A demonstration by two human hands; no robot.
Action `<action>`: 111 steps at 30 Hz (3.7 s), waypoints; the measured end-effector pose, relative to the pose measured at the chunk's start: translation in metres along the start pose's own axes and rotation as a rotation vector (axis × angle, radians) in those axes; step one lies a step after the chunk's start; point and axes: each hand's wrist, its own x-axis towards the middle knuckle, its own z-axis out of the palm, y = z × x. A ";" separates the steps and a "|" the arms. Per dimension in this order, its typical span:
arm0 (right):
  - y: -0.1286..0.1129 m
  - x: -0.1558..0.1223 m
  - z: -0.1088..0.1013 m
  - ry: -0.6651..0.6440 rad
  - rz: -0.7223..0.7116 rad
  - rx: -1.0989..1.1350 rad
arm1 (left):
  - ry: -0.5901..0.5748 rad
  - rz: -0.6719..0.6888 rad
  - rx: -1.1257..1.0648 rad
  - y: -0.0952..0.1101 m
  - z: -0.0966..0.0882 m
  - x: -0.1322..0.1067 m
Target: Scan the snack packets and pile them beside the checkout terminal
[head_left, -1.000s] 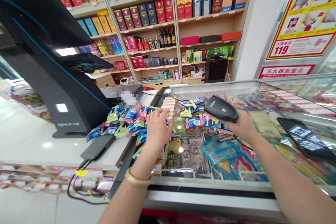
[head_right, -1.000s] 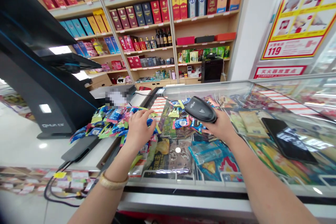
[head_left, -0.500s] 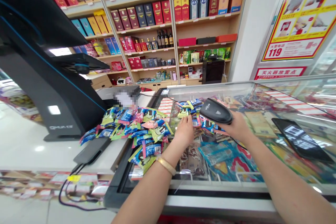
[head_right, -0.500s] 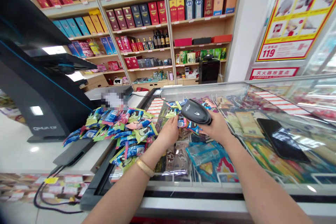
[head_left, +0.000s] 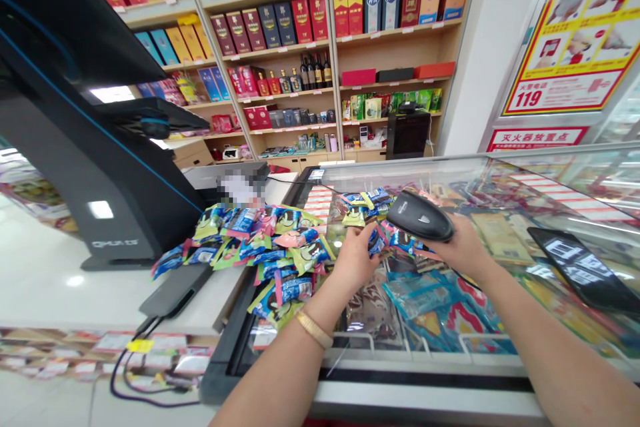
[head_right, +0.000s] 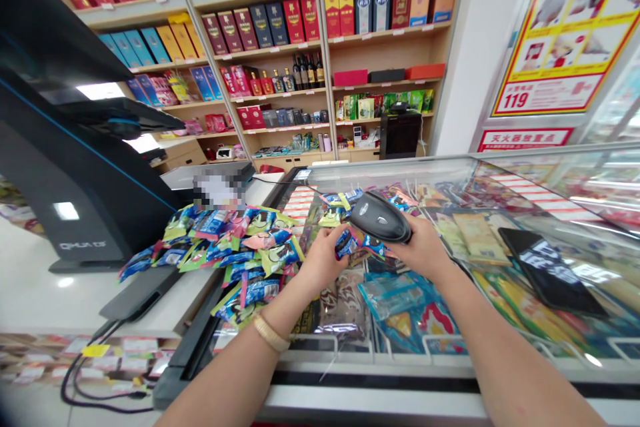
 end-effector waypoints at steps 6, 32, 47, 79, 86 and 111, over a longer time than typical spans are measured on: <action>0.000 -0.001 -0.002 -0.021 0.010 0.024 | 0.131 0.067 -0.210 -0.002 -0.007 0.002; -0.005 -0.002 0.001 -0.187 -0.038 -0.058 | 0.575 0.111 -0.227 -0.010 -0.035 0.010; 0.005 -0.002 -0.001 -0.106 -0.048 -0.042 | 0.750 -0.097 0.151 -0.035 -0.115 -0.024; 0.038 0.003 -0.008 0.175 0.084 -0.250 | -0.076 0.027 0.202 0.066 0.022 0.016; 0.034 0.003 -0.008 0.173 0.073 -0.248 | -0.079 -0.025 0.135 0.060 0.033 0.029; -0.007 0.002 -0.008 -0.184 -0.128 0.010 | 0.079 -0.367 -1.510 0.011 -0.058 -0.003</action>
